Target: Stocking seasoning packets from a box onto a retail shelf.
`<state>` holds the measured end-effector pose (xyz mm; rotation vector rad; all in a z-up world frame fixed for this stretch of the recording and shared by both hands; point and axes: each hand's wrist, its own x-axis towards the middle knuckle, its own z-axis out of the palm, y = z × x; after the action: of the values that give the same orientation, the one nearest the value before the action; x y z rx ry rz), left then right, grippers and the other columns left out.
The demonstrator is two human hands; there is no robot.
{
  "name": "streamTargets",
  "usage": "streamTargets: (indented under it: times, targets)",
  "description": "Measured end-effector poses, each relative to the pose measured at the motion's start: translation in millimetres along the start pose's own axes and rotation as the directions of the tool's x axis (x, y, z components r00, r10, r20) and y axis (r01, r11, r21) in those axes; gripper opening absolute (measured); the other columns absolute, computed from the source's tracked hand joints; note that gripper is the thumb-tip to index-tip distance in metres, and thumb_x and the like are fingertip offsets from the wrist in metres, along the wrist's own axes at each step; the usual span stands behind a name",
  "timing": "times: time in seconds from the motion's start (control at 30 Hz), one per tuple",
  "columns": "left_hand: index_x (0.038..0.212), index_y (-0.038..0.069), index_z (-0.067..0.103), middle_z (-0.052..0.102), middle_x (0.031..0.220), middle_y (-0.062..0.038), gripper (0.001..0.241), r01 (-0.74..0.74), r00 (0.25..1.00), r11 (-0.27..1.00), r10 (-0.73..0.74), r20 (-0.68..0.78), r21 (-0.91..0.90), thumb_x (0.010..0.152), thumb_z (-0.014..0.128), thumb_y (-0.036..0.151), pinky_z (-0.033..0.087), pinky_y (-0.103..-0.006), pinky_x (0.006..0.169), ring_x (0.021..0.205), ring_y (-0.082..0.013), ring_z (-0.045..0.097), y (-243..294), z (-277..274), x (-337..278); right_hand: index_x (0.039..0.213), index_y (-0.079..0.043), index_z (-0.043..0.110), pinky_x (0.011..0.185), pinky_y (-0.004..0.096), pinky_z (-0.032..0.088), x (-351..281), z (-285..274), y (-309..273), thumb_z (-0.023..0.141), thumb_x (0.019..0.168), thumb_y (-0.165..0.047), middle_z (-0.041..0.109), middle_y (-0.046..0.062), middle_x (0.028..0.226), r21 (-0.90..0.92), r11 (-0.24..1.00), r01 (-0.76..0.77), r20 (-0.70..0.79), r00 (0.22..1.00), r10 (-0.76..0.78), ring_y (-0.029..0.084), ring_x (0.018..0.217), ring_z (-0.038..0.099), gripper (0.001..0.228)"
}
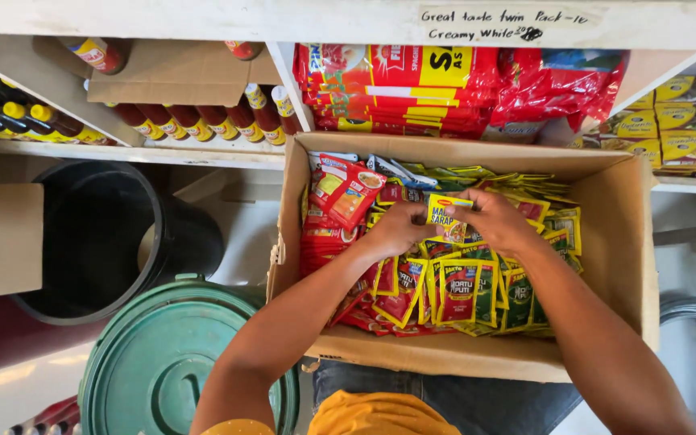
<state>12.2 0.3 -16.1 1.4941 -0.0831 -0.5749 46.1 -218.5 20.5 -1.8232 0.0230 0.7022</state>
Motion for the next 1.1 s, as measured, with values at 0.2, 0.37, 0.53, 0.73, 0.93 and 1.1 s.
streamTargets:
  times: [0.2, 0.37, 0.53, 0.73, 0.93, 1.1]
  targets:
    - [0.109, 0.004, 0.072, 0.065, 0.071, -0.001, 0.027, 0.078, 0.993, 0.995, -0.084, -0.085, -0.070, 0.088, 0.076, 0.019, 0.041, -0.0260, 0.041, 0.048, -0.0075, 0.051, 26, 1, -9, 0.121, -0.004, 0.068, 0.070, 0.029, 0.055, -3, 1, -7, 0.072, 0.093, -0.021, 0.073, 0.005, 0.097, 0.119, 0.991, 0.055, -0.057, 0.997, -0.048, 0.011, 0.082, 0.065, 0.032]
    - [0.105, 0.002, 0.072, 0.069, 0.077, 0.000, 0.025, 0.021, 0.989, 0.996, -0.034, -0.144, -0.088, 0.091, 0.076, 0.022, 0.045, -0.0238, 0.047, 0.055, -0.0049, 0.055, 5, -4, 5, 0.116, -0.001, 0.066, 0.070, 0.028, 0.054, 10, -1, 12, 0.073, 0.093, -0.014, 0.074, 0.006, 0.098, 0.141, 0.981, 0.136, -0.053, 0.990, -0.129, 0.011, 0.084, 0.066, 0.028]
    - [0.103, -0.001, 0.072, 0.068, 0.080, 0.000, 0.026, -0.037, 0.976, 0.996, 0.018, -0.219, -0.083, 0.094, 0.077, 0.023, 0.046, -0.0222, 0.052, 0.062, -0.0044, 0.057, 8, -3, 7, 0.123, -0.007, 0.056, 0.070, 0.027, 0.055, 6, 5, 2, 0.073, 0.089, -0.011, 0.071, 0.004, 0.097, 0.096, 0.962, 0.255, -0.166, 0.957, -0.237, 0.009, 0.084, 0.066, 0.038]
    - [0.115, 0.014, 0.052, 0.069, 0.084, -0.001, 0.040, -0.226, 0.916, 0.925, 0.095, -0.390, -0.306, 0.083, 0.075, 0.009, 0.055, -0.0260, 0.055, 0.070, -0.0087, 0.068, 28, 2, -2, 0.112, -0.001, 0.067, 0.072, 0.027, 0.057, 6, 3, 2, 0.069, 0.096, -0.009, 0.074, 0.003, 0.099, 0.060, 0.945, 0.323, -0.204, 0.930, -0.305, 0.008, 0.084, 0.066, 0.018]
    - [0.113, 0.000, 0.067, 0.072, 0.090, -0.008, 0.024, -0.419, 0.788, 0.875, 0.482, -0.383, 0.241, 0.092, 0.076, 0.007, 0.056, -0.0277, 0.069, 0.079, -0.0109, 0.067, 67, 6, -31, 0.114, -0.003, 0.071, 0.073, 0.024, 0.056, -3, -1, -21, 0.066, 0.097, -0.009, 0.072, -0.001, 0.096, 0.133, 0.916, 0.378, -0.260, 0.905, -0.336, 0.005, 0.083, 0.063, 0.018]
    - [0.117, 0.003, 0.064, 0.063, 0.107, -0.011, 0.036, -0.524, 0.693, 0.710, 0.677, -0.250, 0.470, 0.083, 0.078, 0.002, 0.057, -0.0325, 0.075, 0.083, -0.0196, 0.065, 123, 11, -53, 0.116, -0.001, 0.072, 0.066, 0.025, 0.048, -21, -12, -63, 0.067, 0.099, -0.008, 0.069, 0.001, 0.091, 0.092, 0.876, 0.473, -0.291, 0.854, -0.431, 0.008, 0.075, 0.058, 0.019]
